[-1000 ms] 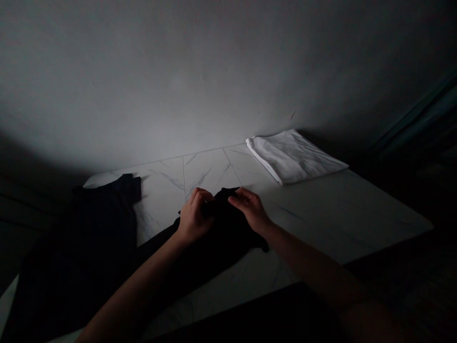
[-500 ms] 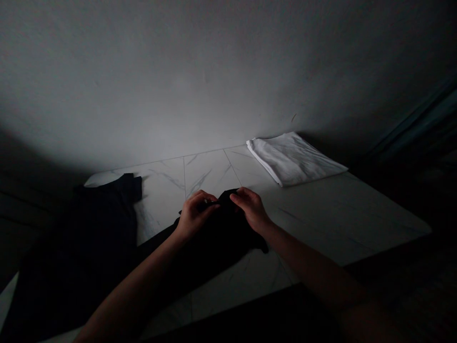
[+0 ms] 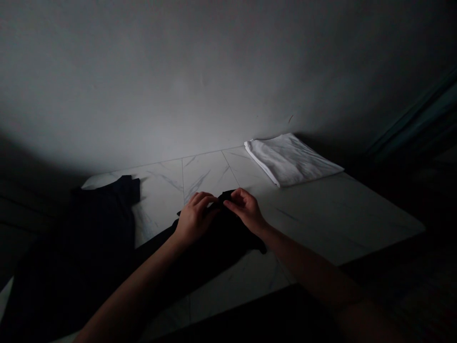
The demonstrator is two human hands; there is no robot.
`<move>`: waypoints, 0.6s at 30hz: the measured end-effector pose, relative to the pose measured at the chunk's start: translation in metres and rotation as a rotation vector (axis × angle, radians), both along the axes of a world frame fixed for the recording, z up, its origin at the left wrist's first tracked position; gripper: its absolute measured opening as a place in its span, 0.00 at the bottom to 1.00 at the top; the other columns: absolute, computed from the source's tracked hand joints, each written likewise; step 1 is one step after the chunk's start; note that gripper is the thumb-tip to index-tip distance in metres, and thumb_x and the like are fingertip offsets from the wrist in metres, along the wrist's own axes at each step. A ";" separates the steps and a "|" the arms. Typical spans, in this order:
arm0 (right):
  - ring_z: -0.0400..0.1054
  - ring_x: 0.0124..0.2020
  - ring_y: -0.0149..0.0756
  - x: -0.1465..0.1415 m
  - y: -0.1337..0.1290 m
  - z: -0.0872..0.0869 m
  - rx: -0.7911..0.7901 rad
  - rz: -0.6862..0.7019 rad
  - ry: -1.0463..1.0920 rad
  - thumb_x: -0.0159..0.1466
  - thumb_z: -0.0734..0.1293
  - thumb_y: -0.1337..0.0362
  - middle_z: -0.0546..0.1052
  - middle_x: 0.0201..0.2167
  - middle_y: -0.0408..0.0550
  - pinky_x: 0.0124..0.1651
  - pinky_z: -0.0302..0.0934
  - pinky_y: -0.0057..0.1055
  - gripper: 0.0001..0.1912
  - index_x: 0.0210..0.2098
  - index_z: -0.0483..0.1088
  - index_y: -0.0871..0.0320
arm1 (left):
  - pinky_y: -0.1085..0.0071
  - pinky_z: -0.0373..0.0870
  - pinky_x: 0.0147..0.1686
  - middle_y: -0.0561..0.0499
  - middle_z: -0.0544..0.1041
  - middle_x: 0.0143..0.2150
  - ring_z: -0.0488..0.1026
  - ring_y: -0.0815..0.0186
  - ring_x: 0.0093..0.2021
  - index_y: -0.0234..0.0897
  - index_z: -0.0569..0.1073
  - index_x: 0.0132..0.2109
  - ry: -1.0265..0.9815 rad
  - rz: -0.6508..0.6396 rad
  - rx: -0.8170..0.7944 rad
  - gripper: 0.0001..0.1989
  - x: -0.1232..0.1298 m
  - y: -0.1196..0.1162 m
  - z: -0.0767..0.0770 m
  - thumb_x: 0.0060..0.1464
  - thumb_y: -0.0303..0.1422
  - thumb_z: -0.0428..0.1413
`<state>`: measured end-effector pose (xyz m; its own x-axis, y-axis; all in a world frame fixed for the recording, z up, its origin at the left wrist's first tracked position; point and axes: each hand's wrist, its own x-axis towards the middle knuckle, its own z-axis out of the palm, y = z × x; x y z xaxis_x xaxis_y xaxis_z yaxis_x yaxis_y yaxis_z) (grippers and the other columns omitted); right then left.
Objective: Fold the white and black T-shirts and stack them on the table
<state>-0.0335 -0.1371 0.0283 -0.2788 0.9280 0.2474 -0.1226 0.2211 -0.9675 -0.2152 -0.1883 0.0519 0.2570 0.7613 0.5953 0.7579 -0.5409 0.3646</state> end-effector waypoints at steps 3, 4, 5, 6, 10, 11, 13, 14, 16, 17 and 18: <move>0.63 0.26 0.30 0.000 0.000 -0.002 0.048 -0.005 -0.043 0.53 0.74 0.51 0.68 0.23 0.38 0.30 0.61 0.28 0.18 0.28 0.62 0.53 | 0.62 0.74 0.45 0.46 0.76 0.44 0.74 0.61 0.45 0.38 0.72 0.48 -0.119 -0.061 -0.098 0.11 0.005 -0.002 0.004 0.58 0.33 0.58; 0.63 0.26 0.30 -0.001 0.000 -0.003 0.058 -0.008 -0.055 0.53 0.74 0.51 0.68 0.23 0.38 0.30 0.60 0.28 0.18 0.28 0.62 0.53 | 0.63 0.74 0.44 0.47 0.76 0.43 0.75 0.62 0.43 0.38 0.72 0.48 -0.146 -0.056 -0.123 0.10 0.006 -0.003 0.004 0.58 0.33 0.58; 0.63 0.25 0.30 -0.001 0.000 -0.004 0.067 -0.011 -0.063 0.53 0.74 0.51 0.68 0.23 0.38 0.29 0.60 0.28 0.18 0.27 0.62 0.53 | 0.64 0.74 0.42 0.48 0.76 0.41 0.75 0.63 0.42 0.38 0.72 0.46 -0.166 -0.043 -0.143 0.09 0.007 -0.004 0.003 0.59 0.32 0.58; 0.63 0.25 0.30 -0.001 -0.001 -0.005 0.075 -0.012 -0.067 0.53 0.74 0.51 0.68 0.23 0.38 0.29 0.60 0.28 0.18 0.27 0.62 0.53 | 0.65 0.74 0.41 0.49 0.76 0.40 0.75 0.64 0.40 0.38 0.72 0.45 -0.182 -0.027 -0.165 0.07 0.007 -0.005 0.003 0.59 0.32 0.57; 0.64 0.26 0.31 -0.002 -0.002 -0.008 0.139 -0.008 -0.081 0.54 0.74 0.51 0.69 0.24 0.39 0.30 0.62 0.29 0.17 0.27 0.65 0.53 | 0.69 0.72 0.36 0.52 0.75 0.33 0.73 0.66 0.34 0.39 0.71 0.37 -0.211 -0.011 -0.247 0.02 0.006 -0.003 0.003 0.58 0.31 0.56; 0.65 0.27 0.32 -0.001 -0.001 -0.008 0.163 -0.008 -0.088 0.55 0.74 0.52 0.71 0.25 0.40 0.31 0.62 0.29 0.16 0.27 0.67 0.53 | 0.69 0.71 0.36 0.52 0.74 0.33 0.72 0.66 0.33 0.39 0.71 0.35 -0.220 -0.021 -0.252 0.03 0.005 -0.002 0.005 0.58 0.31 0.56; 0.67 0.29 0.33 0.002 0.005 -0.008 0.219 -0.012 -0.118 0.57 0.73 0.53 0.73 0.28 0.41 0.33 0.63 0.30 0.13 0.30 0.70 0.53 | 0.70 0.70 0.35 0.53 0.73 0.32 0.71 0.67 0.33 0.39 0.70 0.33 -0.271 -0.013 -0.237 0.04 0.000 0.000 0.010 0.57 0.31 0.56; 0.68 0.31 0.33 0.005 0.009 -0.009 0.255 -0.016 -0.146 0.59 0.72 0.54 0.74 0.30 0.42 0.34 0.64 0.31 0.11 0.31 0.71 0.53 | 0.70 0.69 0.35 0.53 0.73 0.32 0.71 0.67 0.33 0.39 0.70 0.34 -0.323 0.012 -0.229 0.03 -0.004 0.001 0.014 0.57 0.31 0.56; 0.69 0.34 0.35 0.010 0.021 -0.014 0.349 -0.045 -0.234 0.61 0.71 0.57 0.76 0.35 0.45 0.38 0.65 0.33 0.08 0.36 0.73 0.52 | 0.72 0.67 0.32 0.54 0.72 0.31 0.69 0.68 0.32 0.40 0.69 0.37 -0.471 0.090 -0.218 0.02 -0.016 0.004 0.022 0.57 0.32 0.55; 0.70 0.37 0.37 0.013 0.028 -0.017 0.398 -0.071 -0.291 0.61 0.71 0.58 0.76 0.39 0.47 0.41 0.66 0.35 0.09 0.40 0.73 0.52 | 0.72 0.65 0.30 0.55 0.71 0.31 0.68 0.68 0.30 0.41 0.69 0.38 -0.552 0.132 -0.212 0.03 -0.023 0.006 0.026 0.57 0.33 0.55; 0.70 0.41 0.39 0.016 0.035 -0.022 0.440 -0.096 -0.354 0.59 0.73 0.60 0.76 0.42 0.49 0.45 0.66 0.38 0.12 0.43 0.73 0.53 | 0.73 0.64 0.29 0.55 0.70 0.30 0.66 0.69 0.29 0.41 0.68 0.39 -0.628 0.171 -0.193 0.04 -0.033 0.008 0.031 0.58 0.34 0.55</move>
<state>-0.0173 -0.1019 0.0060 -0.3342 0.7841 0.5230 0.2326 0.6063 -0.7605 -0.2478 -0.1808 0.0824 -0.2265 0.8679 0.4421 0.4396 -0.3139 0.8416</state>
